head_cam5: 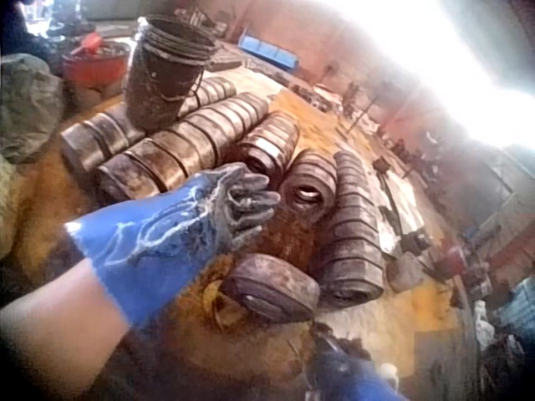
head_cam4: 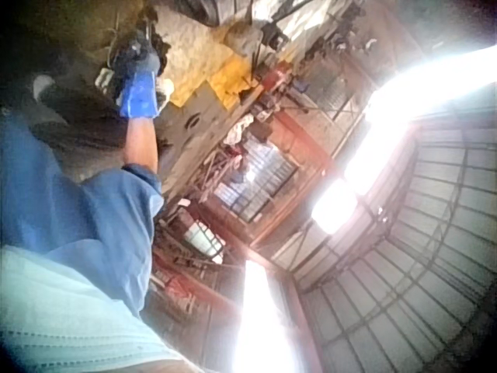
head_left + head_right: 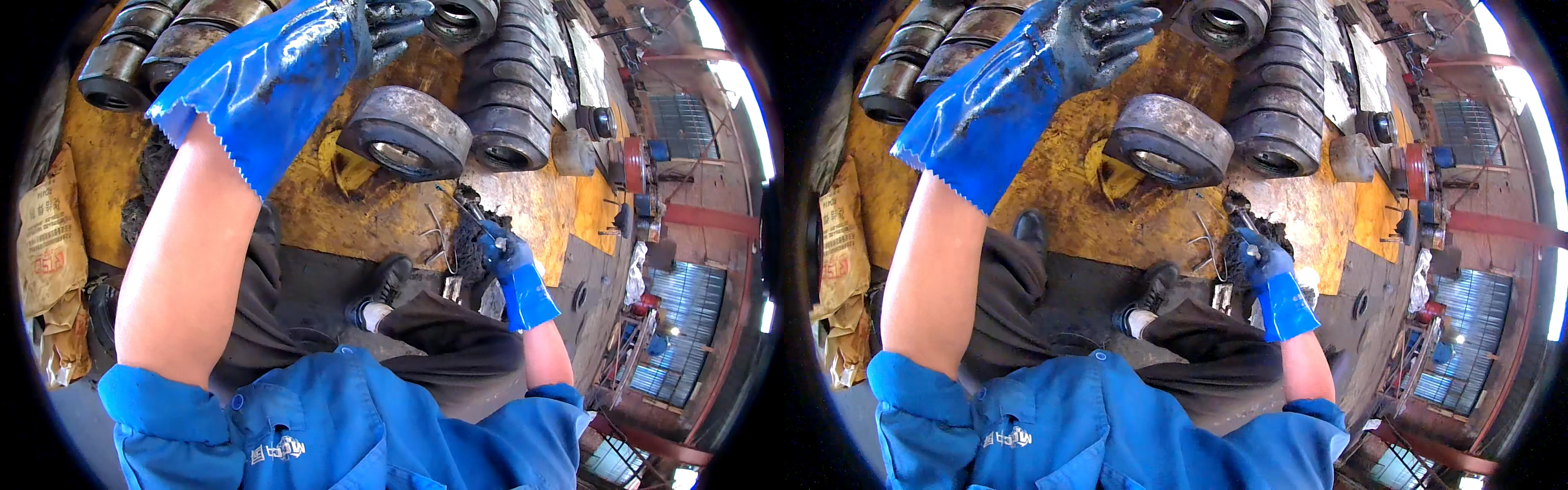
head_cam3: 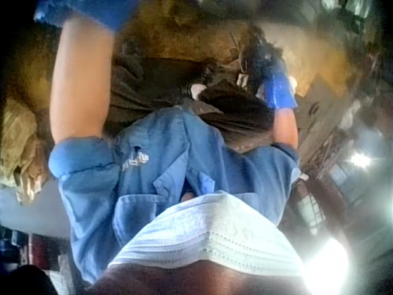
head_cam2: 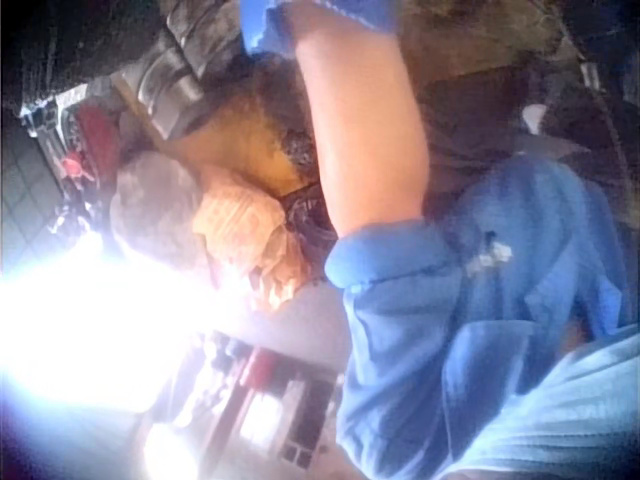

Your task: The person removes a metal ring from a cylindrical part using a hammer and chisel, then scrapes a black substance from the ring with a metal tool. The person works on a single part throughout the clip.

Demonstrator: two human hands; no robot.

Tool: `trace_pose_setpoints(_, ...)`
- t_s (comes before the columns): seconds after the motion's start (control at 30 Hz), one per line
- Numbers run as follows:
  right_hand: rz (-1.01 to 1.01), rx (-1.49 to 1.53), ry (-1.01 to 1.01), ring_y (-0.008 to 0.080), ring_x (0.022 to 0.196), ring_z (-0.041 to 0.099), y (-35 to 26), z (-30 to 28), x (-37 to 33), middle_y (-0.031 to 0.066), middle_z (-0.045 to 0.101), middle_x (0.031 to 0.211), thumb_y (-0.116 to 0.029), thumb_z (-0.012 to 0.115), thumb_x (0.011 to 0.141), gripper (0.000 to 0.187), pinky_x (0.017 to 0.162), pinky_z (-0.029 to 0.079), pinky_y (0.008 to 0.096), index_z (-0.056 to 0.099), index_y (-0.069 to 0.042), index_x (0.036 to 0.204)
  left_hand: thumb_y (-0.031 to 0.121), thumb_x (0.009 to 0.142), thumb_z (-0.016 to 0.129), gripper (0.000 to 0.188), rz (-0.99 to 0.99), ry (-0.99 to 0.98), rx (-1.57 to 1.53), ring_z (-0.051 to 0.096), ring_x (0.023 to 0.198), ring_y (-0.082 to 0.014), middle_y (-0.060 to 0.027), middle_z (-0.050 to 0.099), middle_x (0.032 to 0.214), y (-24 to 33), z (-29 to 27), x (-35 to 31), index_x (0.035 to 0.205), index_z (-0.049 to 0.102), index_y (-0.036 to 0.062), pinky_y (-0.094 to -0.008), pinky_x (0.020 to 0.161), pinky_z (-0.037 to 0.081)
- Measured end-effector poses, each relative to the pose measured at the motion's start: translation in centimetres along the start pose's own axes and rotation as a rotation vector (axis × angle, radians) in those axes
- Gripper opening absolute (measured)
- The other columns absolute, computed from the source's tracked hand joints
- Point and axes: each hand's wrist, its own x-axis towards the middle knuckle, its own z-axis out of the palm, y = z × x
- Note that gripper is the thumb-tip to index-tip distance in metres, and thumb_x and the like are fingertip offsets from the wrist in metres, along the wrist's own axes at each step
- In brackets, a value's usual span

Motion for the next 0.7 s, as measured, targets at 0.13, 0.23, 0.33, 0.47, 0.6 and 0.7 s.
trace_pose_setpoints(0.13, -0.201, -0.424, 0.029, 0.0127, 0.081, 0.063, -2.7, -0.9, -0.9, 0.0025, 0.070, 0.097, -0.006, 0.059, 0.094, 0.039, 0.073, 0.051, 0.0263, 0.064, -0.013, 0.132, 0.050, 0.100, 0.049, 0.041, 0.002, -0.064, -0.008, 0.056, 0.121, -0.0287, -0.0111, 0.056, 0.139, -0.3, -0.4, -0.2, 0.124, 0.058, 0.0174, -0.0483, 0.097, 0.044)
trace_pose_setpoints(0.23, -0.375, -0.792, 0.069, 0.0232, 0.083, 0.068, -7.3, 0.0, -2.1, 0.0090, 0.072, 0.098, -0.007, 0.062, 0.090, 0.043, 0.075, 0.054, 0.0329, 0.063, -0.019, 0.132, 0.049, 0.100, 0.049, 0.040, 0.029, 0.019, 0.063, 0.055, 0.123, -0.0286, -0.0112, 0.056, 0.140, -0.8, 1.2, -0.9, 0.124, 0.057, 0.0174, -0.0485, 0.098, 0.043)
trace_pose_setpoints(0.33, -0.392, -0.948, 0.036, 0.0341, 0.090, 0.069, -11.3, 1.2, -2.0, 0.0158, 0.071, 0.103, -0.012, 0.065, 0.086, 0.046, 0.079, 0.055, 0.0407, 0.063, -0.024, 0.131, 0.049, 0.101, 0.048, 0.039, 0.016, 0.038, 0.026, 0.055, 0.123, -0.0286, -0.0110, 0.056, 0.140, -0.3, 0.2, -0.2, 0.123, 0.057, 0.0176, -0.0489, 0.098, 0.043)
trace_pose_setpoints(0.47, -0.295, -1.090, -0.012, 0.0380, 0.097, 0.068, -13.3, 2.0, -1.8, 0.0168, 0.070, 0.109, -0.017, 0.064, 0.084, 0.047, 0.084, 0.055, 0.0446, 0.062, -0.025, 0.130, 0.049, 0.101, 0.047, 0.040, -0.001, 0.051, 0.021, 0.055, 0.123, -0.0287, -0.0113, 0.057, 0.138, -0.6, 0.7, 0.2, 0.123, 0.058, 0.0174, -0.0491, 0.098, 0.043)
trace_pose_setpoints(0.6, -0.235, -1.220, -0.050, 0.0379, 0.098, 0.068, -14.3, 3.0, 0.1, 0.0155, 0.070, 0.112, -0.019, 0.063, 0.084, 0.048, 0.084, 0.055, 0.0457, 0.060, -0.026, 0.132, 0.048, 0.101, 0.047, 0.041, 0.030, 0.069, 0.026, 0.055, 0.123, -0.0288, -0.0119, 0.057, 0.138, 0.3, 0.6, -1.1, 0.125, 0.057, 0.0163, -0.0487, 0.098, 0.043)
trace_pose_setpoints(0.7, -0.095, -1.269, -0.078, 0.0370, 0.098, 0.069, -12.3, 3.6, 1.2, 0.0147, 0.071, 0.112, -0.020, 0.062, 0.087, 0.047, 0.083, 0.055, 0.0465, 0.057, -0.027, 0.133, 0.047, 0.101, 0.047, 0.042, 0.007, 0.058, 0.025, 0.055, 0.123, -0.0288, -0.0123, 0.057, 0.138, -0.5, 1.0, -0.1, 0.126, 0.056, 0.0155, -0.0484, 0.098, 0.043)
